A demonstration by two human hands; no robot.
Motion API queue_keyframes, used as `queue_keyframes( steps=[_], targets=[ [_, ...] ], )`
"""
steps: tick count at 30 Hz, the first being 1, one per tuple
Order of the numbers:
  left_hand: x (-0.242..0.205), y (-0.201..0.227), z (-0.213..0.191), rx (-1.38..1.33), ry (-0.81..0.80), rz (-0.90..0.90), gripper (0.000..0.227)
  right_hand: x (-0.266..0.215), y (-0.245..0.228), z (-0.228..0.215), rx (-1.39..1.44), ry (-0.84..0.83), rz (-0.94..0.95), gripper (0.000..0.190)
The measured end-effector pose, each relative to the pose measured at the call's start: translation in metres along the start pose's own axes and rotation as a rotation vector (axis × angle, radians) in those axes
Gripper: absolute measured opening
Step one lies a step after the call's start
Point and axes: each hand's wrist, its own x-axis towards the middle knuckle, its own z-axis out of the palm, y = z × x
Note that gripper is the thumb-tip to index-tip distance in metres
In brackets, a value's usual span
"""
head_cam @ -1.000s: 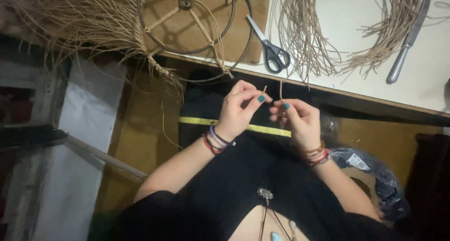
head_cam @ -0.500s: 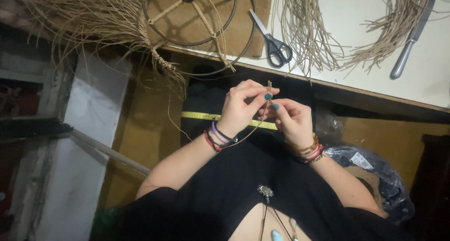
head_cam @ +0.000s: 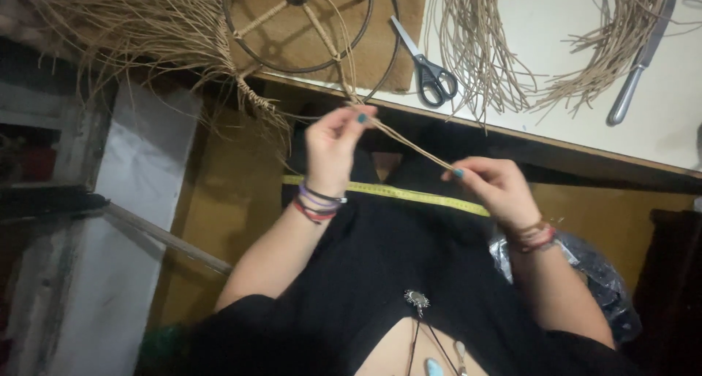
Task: Measuring, cutting, and weaving natural fibers onto a circular frame to create a decorative object.
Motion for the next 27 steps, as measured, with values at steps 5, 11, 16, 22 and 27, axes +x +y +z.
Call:
queue_keyframes(
  steps=[5, 11, 16, 22, 27],
  targets=[
    [0.011, -0.017, -0.063, -0.093, 0.172, 0.011, 0.011, -0.010, 0.019, -0.036, -0.193, -0.054, 0.091, 0.015],
    [0.008, -0.010, -0.098, 0.430, 0.276, 0.199, 0.015, 0.004, 0.004, -0.023, -0.302, -0.173, -0.018, 0.014],
    [-0.030, 0.028, -0.043, 1.449, 0.254, 0.565, 0.062, 0.017, -0.006, 0.003, -0.372, -0.297, -0.143, 0.010],
    [-0.055, 0.031, 0.012, 1.381, -0.611, 0.786, 0.027, 0.020, -0.017, 0.018, -0.470, -0.336, -0.268, 0.011],
    [-0.040, 0.007, -0.010, 1.253, -0.709, 0.823, 0.015, 0.015, -0.016, 0.015, -0.502, -0.396, -0.204, 0.016]
  ],
)
